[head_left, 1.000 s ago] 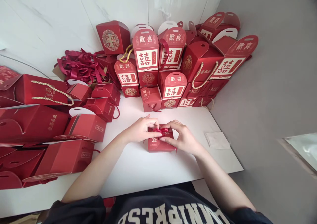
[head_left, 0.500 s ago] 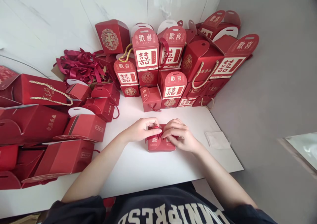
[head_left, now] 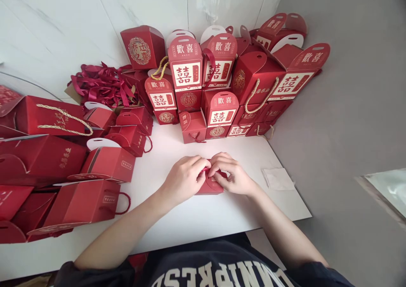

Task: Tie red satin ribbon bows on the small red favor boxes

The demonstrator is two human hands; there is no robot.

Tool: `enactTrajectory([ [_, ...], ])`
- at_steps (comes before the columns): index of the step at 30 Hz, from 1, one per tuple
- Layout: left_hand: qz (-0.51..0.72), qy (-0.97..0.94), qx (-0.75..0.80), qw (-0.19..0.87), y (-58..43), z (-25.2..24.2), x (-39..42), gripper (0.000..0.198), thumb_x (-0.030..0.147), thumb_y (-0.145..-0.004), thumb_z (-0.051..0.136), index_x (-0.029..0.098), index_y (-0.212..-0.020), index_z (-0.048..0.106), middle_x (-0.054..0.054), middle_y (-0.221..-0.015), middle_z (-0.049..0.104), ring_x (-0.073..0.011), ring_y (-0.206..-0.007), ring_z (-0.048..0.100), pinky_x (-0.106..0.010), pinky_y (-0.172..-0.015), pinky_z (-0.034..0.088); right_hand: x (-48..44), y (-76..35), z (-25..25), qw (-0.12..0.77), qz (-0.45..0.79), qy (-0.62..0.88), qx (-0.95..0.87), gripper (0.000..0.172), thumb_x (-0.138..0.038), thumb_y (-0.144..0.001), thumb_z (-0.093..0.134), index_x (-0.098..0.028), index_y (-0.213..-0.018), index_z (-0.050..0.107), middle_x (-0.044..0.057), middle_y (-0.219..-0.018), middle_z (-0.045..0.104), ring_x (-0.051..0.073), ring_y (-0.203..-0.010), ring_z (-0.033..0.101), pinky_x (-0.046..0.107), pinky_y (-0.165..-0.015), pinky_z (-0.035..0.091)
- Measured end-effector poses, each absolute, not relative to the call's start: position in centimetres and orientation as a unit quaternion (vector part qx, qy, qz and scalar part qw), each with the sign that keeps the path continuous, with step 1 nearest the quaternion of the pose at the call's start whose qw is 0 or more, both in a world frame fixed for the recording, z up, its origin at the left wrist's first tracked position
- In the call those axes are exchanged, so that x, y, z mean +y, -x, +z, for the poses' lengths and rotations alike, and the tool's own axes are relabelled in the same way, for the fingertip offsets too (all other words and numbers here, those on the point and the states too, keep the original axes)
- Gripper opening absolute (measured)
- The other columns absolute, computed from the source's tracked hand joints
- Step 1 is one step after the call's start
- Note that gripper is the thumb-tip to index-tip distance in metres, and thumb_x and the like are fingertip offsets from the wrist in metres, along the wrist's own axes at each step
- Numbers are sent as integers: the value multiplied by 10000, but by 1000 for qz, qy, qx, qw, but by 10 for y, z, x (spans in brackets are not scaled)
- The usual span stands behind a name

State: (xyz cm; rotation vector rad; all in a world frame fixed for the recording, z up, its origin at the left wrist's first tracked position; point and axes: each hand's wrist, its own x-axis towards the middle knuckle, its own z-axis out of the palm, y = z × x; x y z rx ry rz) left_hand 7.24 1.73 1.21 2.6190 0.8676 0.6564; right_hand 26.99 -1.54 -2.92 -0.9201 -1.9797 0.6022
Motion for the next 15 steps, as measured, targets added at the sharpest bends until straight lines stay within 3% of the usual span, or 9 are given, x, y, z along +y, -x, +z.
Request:
enactTrajectory([
  [2,247,-910,314,115,-74,5,13,184,47,-851,447,194,-863,556,-18,-853,608,-135,-733,575,-257,-688,476,-17,-270,-27,430,255,370,-783,150,-99,-855,532,-226,-888,605,21,-876,667,185,-907,607,411,-938,444],
  [4,266,-905,313,106,-74,1,13,167,49,-852,448,190,-843,537,-18,-855,580,-121,-704,559,-239,-651,465,-18,-269,-23,439,283,391,-758,104,-151,-890,529,-220,-925,599,33,-885,664,186,-889,611,404,-921,461],
  [8,295,-908,280,99,-70,-1,19,153,69,-877,455,191,-797,501,-11,-820,552,-113,-694,549,-229,-657,473,-17,-268,-20,444,316,460,-701,144,-262,-952,525,-214,-937,660,67,-970,666,193,-947,616,384,-911,483],
  [12,306,-918,246,61,-66,-2,20,148,76,-906,460,186,-822,511,-25,-859,588,-128,-782,598,-240,-731,494,-14,-268,-25,428,374,457,-684,159,-280,-904,626,-251,-1018,732,78,-1179,650,211,-1104,607,399,-974,482],
  [15,302,-920,244,55,-66,-2,19,124,73,-902,474,186,-882,522,-33,-891,609,-140,-826,608,-253,-762,496,-13,-269,-26,433,415,445,-665,152,-283,-884,657,-270,-999,755,66,-1219,660,214,-1125,615,407,-986,488],
])
